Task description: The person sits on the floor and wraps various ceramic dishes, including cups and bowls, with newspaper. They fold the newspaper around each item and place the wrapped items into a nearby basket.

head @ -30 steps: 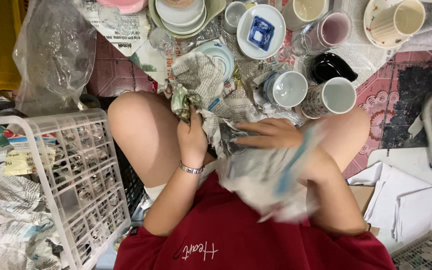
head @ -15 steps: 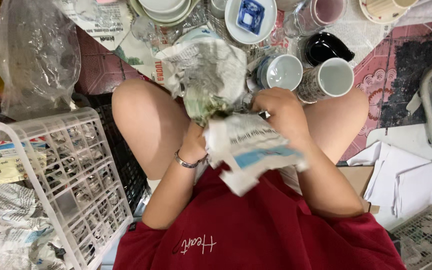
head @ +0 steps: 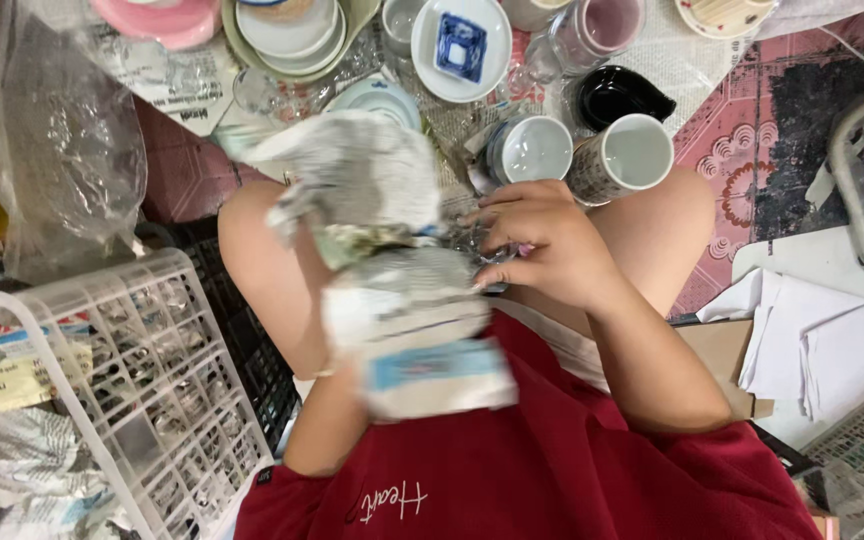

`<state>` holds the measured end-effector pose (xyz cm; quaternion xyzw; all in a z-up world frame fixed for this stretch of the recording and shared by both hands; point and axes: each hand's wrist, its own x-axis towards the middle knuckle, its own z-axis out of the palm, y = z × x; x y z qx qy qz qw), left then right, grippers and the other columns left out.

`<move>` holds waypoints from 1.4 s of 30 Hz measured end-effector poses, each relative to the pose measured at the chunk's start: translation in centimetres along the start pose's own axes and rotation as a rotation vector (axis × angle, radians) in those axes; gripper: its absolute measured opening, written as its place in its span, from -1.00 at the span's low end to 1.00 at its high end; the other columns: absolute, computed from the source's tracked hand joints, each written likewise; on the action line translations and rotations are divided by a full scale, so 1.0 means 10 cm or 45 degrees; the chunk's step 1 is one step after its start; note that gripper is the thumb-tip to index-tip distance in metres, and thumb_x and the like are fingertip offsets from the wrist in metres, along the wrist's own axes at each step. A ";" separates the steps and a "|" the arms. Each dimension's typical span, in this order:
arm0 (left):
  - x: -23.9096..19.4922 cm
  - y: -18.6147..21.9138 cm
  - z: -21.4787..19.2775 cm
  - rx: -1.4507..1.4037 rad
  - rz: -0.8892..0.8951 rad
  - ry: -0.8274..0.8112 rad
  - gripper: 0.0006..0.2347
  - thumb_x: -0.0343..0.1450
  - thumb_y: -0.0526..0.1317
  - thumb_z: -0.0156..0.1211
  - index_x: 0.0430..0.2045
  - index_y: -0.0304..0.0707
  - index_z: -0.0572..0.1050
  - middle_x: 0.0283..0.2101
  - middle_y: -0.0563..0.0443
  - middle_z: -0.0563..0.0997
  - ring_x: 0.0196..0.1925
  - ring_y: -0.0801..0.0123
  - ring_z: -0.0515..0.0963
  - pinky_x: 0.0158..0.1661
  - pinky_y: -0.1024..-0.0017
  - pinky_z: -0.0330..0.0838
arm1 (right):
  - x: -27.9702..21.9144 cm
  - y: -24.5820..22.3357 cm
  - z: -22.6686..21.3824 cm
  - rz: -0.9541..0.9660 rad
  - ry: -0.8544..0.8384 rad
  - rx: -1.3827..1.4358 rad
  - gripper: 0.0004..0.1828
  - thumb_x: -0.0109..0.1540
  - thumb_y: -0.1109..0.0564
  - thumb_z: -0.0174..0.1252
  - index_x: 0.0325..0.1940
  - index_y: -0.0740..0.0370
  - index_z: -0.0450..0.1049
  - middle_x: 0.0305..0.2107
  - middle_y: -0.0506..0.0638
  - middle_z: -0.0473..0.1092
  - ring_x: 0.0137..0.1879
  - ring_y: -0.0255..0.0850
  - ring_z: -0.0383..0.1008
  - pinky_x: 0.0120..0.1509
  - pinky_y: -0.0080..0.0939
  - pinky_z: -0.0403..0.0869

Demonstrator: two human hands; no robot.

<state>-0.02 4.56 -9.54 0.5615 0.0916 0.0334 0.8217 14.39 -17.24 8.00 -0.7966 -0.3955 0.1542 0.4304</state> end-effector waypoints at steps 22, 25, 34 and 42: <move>-0.08 -0.42 -0.41 -0.144 0.077 0.437 -0.84 0.55 -0.28 0.21 -0.08 -0.41 0.56 -0.05 -0.06 0.66 -0.03 0.27 0.61 0.11 0.28 0.47 | -0.28 1.86 -1.46 0.407 1.079 0.090 -0.79 0.41 0.33 0.36 -0.05 0.35 0.40 0.03 0.16 0.53 0.05 -0.24 0.51 0.16 -0.25 0.49; -0.03 -0.58 -0.47 -0.028 0.102 0.533 -0.81 0.53 -0.30 0.27 -0.04 -0.42 0.53 -0.03 0.00 0.61 -0.02 0.34 0.55 0.10 0.33 0.42 | -0.30 2.40 -1.35 0.395 1.000 -0.001 -0.72 0.32 0.36 0.37 -0.08 0.34 0.35 0.11 0.15 0.52 0.14 -0.21 0.51 0.24 -0.21 0.52; -0.17 -0.99 -0.63 -0.107 -0.036 0.556 -0.73 0.48 -0.30 0.28 0.06 -0.40 0.53 0.07 -0.01 0.59 0.06 0.32 0.55 0.13 0.33 0.43 | -0.23 2.90 -1.11 0.588 0.911 -0.386 -0.63 0.26 0.17 0.50 -0.10 0.30 0.39 0.07 0.11 0.55 0.09 -0.08 0.54 0.20 -0.09 0.47; -0.18 -1.18 -0.58 -0.345 -0.102 0.454 -0.63 0.44 -0.23 0.31 0.10 -0.44 0.45 0.09 -0.12 0.55 0.09 0.25 0.53 0.14 0.23 0.44 | -0.46 2.01 -1.20 0.331 0.707 -1.089 -0.44 0.24 0.12 0.40 0.28 0.22 0.40 0.40 0.22 0.14 0.39 0.06 0.31 0.44 -0.07 0.43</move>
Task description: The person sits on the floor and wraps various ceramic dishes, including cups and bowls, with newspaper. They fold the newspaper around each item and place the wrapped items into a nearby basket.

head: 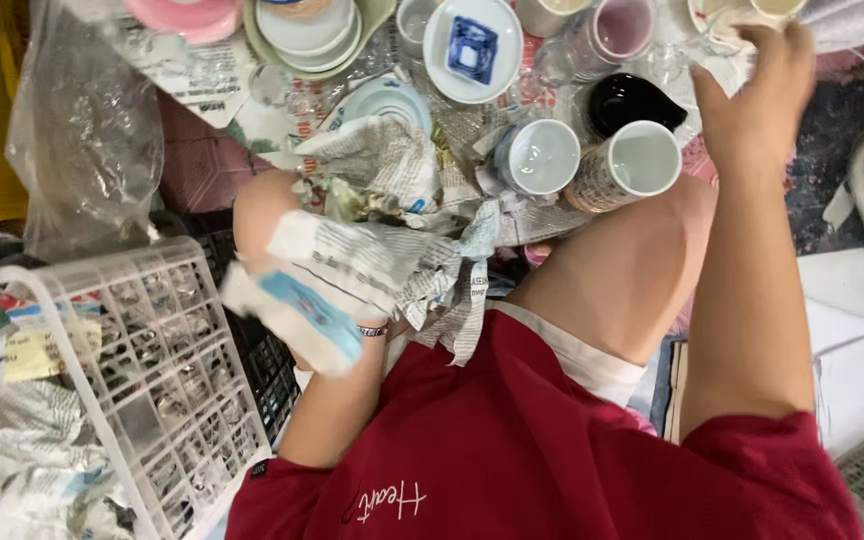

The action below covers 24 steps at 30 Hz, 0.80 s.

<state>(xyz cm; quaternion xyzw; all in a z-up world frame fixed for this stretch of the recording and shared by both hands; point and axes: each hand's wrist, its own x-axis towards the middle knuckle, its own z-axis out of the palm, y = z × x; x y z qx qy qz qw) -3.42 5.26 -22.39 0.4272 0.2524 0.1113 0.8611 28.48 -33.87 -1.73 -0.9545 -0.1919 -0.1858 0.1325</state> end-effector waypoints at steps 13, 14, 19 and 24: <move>-0.53 1.06 1.32 0.191 -0.132 -0.602 -0.36 0.39 -0.05 0.41 0.23 -0.58 0.28 0.19 -0.32 0.46 0.20 0.12 0.47 0.22 0.09 0.40 | -1.42 -2.56 -0.40 0.473 -0.465 1.615 -0.18 0.14 0.22 0.45 0.40 0.28 0.19 0.19 0.10 0.26 0.34 -0.14 0.27 0.46 -0.17 0.30; -0.54 1.10 1.34 0.205 -0.151 -0.595 -0.33 0.39 -0.04 0.41 0.24 -0.59 0.27 0.19 -0.33 0.46 0.21 0.11 0.47 0.23 0.08 0.39 | -1.47 -2.57 -0.33 0.616 -0.447 1.735 -0.32 0.19 0.26 0.41 0.33 0.30 0.28 0.09 0.08 0.32 0.23 -0.18 0.35 0.40 -0.21 0.37; -0.55 1.36 1.34 0.293 0.173 -0.612 -0.33 0.55 0.11 0.05 0.44 -0.46 0.14 0.46 -0.21 0.30 0.54 0.25 0.27 0.50 0.30 0.10 | -1.60 -2.32 -0.14 0.692 -0.550 1.878 -0.72 0.25 0.31 0.15 0.06 0.34 0.44 -0.06 0.01 0.43 0.04 -0.25 0.48 0.17 -0.26 0.47; -0.44 1.46 1.52 -0.123 0.071 -0.195 -0.33 0.54 -0.08 0.12 0.47 -0.31 -0.12 0.42 -0.18 0.21 0.45 0.13 0.29 0.40 0.20 0.22 | -1.70 -2.09 -0.06 1.043 -0.851 2.308 -0.72 0.29 0.26 0.07 0.08 0.34 0.46 -0.07 0.02 0.46 0.03 -0.24 0.50 0.17 -0.25 0.48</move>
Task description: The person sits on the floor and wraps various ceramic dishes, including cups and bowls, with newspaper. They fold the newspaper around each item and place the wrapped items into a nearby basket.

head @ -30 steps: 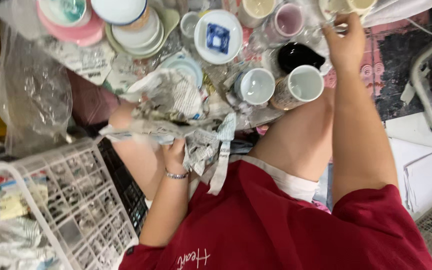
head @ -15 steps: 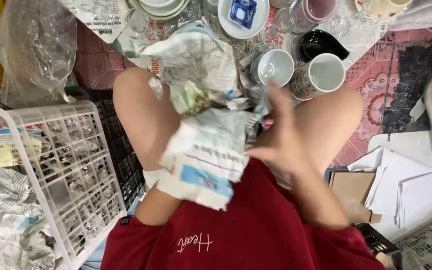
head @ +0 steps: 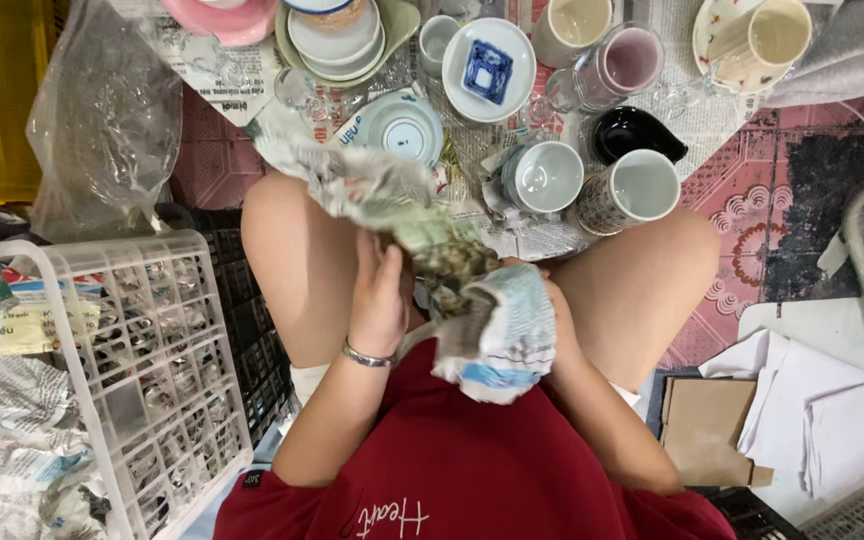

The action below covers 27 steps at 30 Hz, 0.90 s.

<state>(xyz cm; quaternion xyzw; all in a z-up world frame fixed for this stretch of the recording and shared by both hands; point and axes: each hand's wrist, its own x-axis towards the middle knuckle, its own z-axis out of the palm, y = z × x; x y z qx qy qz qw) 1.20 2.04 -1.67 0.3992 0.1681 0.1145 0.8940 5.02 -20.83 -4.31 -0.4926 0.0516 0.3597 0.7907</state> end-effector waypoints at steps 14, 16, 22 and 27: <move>-0.01 -0.04 -0.33 0.231 -0.224 -0.019 -0.62 0.43 -0.31 0.29 0.15 -0.28 0.43 0.11 0.11 0.58 0.13 0.49 0.56 0.14 0.44 0.45 | -0.11 -0.31 0.13 -0.185 -0.027 0.042 -0.68 0.32 0.19 0.02 0.14 0.34 0.42 -0.02 0.05 0.45 0.07 -0.20 0.50 0.21 -0.21 0.48; 0.00 0.12 -0.36 0.563 -0.081 0.058 -0.69 0.48 -0.31 0.29 0.11 -0.33 0.49 0.08 0.09 0.61 0.10 0.49 0.58 0.14 0.43 0.46 | -0.02 -0.36 0.16 -0.228 -0.033 -0.003 -0.67 0.33 0.18 0.01 0.14 0.34 0.42 -0.01 0.05 0.45 0.08 -0.20 0.49 0.22 -0.20 0.48; 0.08 0.81 -0.40 1.159 0.242 0.226 -0.78 0.51 -0.31 0.31 0.02 -0.38 0.55 0.03 0.01 0.65 0.08 0.41 0.60 0.13 0.41 0.46 | 0.06 -0.54 0.11 -0.351 0.055 -0.018 -0.65 0.34 0.15 -0.01 0.17 0.34 0.40 0.01 0.06 0.44 0.09 -0.18 0.49 0.24 -0.18 0.47; 0.04 0.99 -0.31 1.091 0.386 0.090 -0.76 0.47 -0.41 0.29 0.02 -0.44 0.53 0.07 -0.02 0.60 0.13 0.34 0.54 0.19 0.40 0.40 | -0.01 -0.64 0.06 -0.613 0.254 0.072 -0.64 0.35 0.12 -0.03 0.19 0.34 0.39 0.02 0.07 0.44 0.11 -0.16 0.49 0.25 -0.17 0.47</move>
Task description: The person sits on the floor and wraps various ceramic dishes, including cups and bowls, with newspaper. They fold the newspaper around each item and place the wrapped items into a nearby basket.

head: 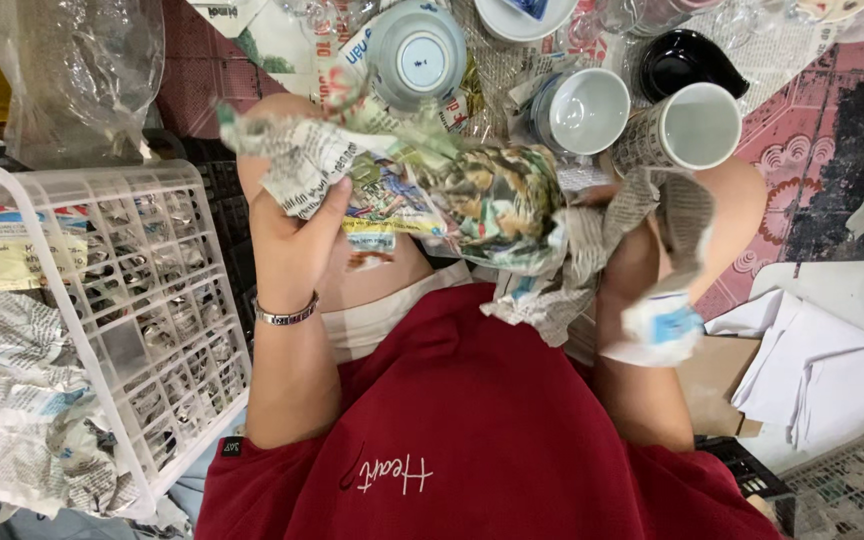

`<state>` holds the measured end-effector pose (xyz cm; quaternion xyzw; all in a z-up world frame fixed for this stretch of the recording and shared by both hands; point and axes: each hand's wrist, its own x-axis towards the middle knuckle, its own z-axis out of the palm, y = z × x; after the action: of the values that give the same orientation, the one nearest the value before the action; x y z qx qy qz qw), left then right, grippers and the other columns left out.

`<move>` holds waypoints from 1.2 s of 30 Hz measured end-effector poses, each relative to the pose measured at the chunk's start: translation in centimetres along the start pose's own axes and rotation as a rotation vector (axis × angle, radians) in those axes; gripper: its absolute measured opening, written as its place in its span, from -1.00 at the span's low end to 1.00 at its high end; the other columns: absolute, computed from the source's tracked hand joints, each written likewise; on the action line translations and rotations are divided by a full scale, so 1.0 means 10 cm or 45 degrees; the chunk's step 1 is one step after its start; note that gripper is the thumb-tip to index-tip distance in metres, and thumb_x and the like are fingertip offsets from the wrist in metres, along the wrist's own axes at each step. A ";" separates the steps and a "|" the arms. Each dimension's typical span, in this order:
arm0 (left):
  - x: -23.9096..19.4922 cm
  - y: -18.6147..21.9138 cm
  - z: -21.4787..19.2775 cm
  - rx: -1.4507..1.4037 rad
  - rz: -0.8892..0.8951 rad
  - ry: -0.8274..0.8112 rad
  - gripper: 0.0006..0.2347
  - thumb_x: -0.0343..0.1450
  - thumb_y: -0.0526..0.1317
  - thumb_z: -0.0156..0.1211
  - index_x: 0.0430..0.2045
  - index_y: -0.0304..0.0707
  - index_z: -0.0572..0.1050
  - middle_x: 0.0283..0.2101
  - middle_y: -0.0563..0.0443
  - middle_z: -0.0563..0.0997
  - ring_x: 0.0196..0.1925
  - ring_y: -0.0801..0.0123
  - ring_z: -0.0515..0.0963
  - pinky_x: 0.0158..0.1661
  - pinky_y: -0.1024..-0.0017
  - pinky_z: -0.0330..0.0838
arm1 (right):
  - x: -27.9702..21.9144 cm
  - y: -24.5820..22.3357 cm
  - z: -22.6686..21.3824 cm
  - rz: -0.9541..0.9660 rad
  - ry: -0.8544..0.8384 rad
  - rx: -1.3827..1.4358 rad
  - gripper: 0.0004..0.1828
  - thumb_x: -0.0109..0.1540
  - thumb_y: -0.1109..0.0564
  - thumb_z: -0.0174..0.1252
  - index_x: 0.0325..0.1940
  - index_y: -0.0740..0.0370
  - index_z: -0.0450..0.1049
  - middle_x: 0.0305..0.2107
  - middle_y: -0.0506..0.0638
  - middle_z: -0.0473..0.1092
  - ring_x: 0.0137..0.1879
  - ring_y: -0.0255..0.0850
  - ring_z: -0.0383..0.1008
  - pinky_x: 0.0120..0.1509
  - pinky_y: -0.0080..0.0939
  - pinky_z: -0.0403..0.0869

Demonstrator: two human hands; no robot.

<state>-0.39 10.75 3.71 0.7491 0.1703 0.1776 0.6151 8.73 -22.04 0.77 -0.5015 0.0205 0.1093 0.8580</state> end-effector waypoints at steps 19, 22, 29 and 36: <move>-0.20 -0.49 0.28 -0.677 -0.331 0.026 -0.68 0.51 -0.49 0.21 0.17 -0.38 0.43 0.14 0.05 0.58 0.15 0.44 0.56 0.20 0.43 0.44 | 0.28 -0.18 -0.20 -0.213 0.255 0.003 -0.56 0.40 0.03 -0.10 0.27 0.34 0.35 0.09 0.11 0.43 0.16 -0.11 0.49 0.32 -0.11 0.47; -0.25 -0.51 0.27 -0.694 -0.367 0.060 -0.67 0.50 -0.52 0.21 0.18 -0.41 0.43 0.16 0.00 0.58 0.18 0.37 0.57 0.23 0.37 0.44 | 0.26 -0.25 -0.22 -0.257 0.254 -0.011 -0.55 0.41 0.01 -0.11 0.28 0.34 0.34 0.10 0.12 0.43 0.17 -0.10 0.49 0.33 -0.10 0.47; -0.21 -0.53 0.07 -0.652 -0.198 0.163 -0.51 0.48 -0.57 0.21 0.31 -0.35 0.26 0.30 -0.08 0.46 0.33 0.27 0.49 0.38 0.30 0.34 | 0.36 -0.33 -0.27 -0.256 0.267 -0.041 -0.52 0.43 -0.02 -0.14 0.31 0.34 0.32 0.12 0.13 0.42 0.19 -0.08 0.49 0.35 -0.08 0.47; -0.34 -0.65 0.08 -0.485 -0.253 -0.038 -0.52 0.47 -0.57 0.23 0.32 -0.45 0.34 0.28 -0.07 0.49 0.33 0.28 0.48 0.38 0.32 0.31 | 0.29 -0.43 -0.26 -0.339 0.273 -0.072 -0.49 0.45 -0.06 -0.16 0.34 0.33 0.31 0.14 0.15 0.42 0.21 -0.06 0.49 0.37 -0.06 0.47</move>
<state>-3.20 9.64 -3.04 0.6012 0.1975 0.1340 0.7626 12.67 -25.82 2.80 -0.5326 0.0422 -0.0591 0.8433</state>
